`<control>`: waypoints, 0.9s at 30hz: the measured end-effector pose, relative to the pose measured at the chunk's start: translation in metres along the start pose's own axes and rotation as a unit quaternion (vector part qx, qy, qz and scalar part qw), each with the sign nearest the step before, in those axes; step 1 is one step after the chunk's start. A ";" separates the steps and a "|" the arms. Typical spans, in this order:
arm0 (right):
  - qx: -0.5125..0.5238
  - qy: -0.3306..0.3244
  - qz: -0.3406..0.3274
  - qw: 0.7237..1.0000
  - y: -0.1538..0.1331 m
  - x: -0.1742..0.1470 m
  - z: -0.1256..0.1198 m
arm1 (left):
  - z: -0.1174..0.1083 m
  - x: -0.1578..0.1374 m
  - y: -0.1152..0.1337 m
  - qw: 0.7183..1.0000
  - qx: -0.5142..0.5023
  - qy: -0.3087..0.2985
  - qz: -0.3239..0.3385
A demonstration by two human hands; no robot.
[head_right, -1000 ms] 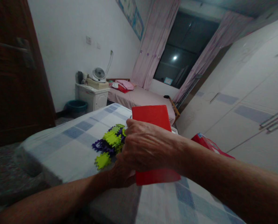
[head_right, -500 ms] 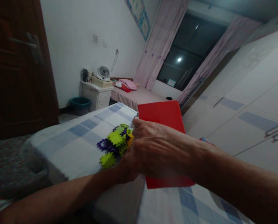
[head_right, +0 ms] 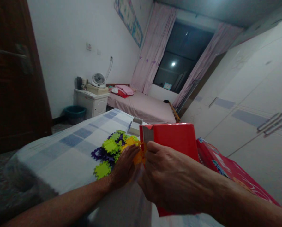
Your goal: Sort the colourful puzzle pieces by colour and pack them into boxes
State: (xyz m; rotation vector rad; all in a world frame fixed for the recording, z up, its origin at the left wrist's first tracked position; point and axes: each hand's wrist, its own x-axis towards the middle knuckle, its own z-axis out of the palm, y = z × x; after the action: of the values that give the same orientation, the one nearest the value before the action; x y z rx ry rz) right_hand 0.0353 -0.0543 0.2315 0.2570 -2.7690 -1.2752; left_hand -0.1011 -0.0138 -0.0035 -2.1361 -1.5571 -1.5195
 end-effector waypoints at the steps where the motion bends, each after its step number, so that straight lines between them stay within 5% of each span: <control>1: 0.005 -0.011 -0.024 1.000 0.000 -0.001 -0.003 | 0.001 0.000 -0.001 1.000 0.001 0.002 0.000; 22: 0.003 0.010 0.040 0.999 -0.007 -0.029 -0.003 | 0.004 -0.003 -0.003 0.999 0.039 -0.002 0.006; 25: -0.003 0.037 0.077 0.996 -0.007 -0.035 -0.003 | 0.002 -0.002 -0.001 0.999 0.044 -0.017 0.022; 27: 0.011 0.083 0.167 0.982 -0.005 -0.046 -0.004 | 0.001 -0.001 0.000 0.998 0.047 -0.024 0.019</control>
State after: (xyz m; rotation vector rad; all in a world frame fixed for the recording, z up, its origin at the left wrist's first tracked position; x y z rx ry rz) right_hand 0.0818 -0.0517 0.2302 -0.0960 -2.5478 -1.0872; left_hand -0.1001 -0.0139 -0.0053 -2.1535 -1.5615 -1.3654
